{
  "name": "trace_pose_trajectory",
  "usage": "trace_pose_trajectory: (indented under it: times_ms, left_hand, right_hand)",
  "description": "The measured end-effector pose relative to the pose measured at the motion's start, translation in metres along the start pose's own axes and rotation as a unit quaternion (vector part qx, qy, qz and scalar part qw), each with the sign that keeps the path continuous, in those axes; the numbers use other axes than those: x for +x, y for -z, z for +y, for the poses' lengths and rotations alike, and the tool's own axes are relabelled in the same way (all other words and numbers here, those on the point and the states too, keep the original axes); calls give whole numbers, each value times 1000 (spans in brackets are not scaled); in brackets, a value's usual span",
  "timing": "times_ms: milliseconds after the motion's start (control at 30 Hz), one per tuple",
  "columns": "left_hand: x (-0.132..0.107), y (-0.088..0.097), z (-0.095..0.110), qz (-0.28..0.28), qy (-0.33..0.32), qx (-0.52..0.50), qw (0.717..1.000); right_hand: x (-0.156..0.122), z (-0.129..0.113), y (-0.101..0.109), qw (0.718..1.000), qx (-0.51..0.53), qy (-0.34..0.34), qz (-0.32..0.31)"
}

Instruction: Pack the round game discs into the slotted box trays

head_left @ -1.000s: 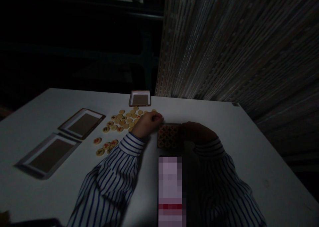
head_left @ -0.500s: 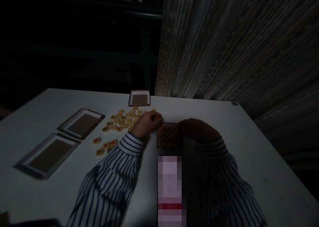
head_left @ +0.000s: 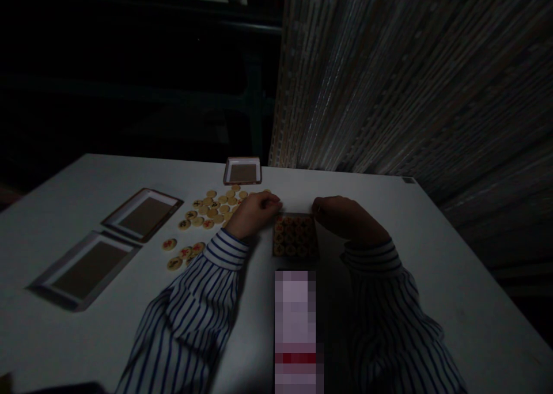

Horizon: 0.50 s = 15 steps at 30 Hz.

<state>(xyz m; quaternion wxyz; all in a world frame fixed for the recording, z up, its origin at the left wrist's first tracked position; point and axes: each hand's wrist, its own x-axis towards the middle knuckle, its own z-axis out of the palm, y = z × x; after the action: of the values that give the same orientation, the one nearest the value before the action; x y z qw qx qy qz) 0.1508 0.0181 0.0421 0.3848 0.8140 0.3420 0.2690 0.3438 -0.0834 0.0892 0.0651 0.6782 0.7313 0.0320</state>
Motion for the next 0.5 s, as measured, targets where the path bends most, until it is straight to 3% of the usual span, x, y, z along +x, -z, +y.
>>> trace_pose_trajectory:
  times_ms: [500]
  left_hand:
    - [1, -3, 0, 14, -3, -12, 1000]
  right_hand:
    - [5, -1, 1, 997, 20, -2, 69]
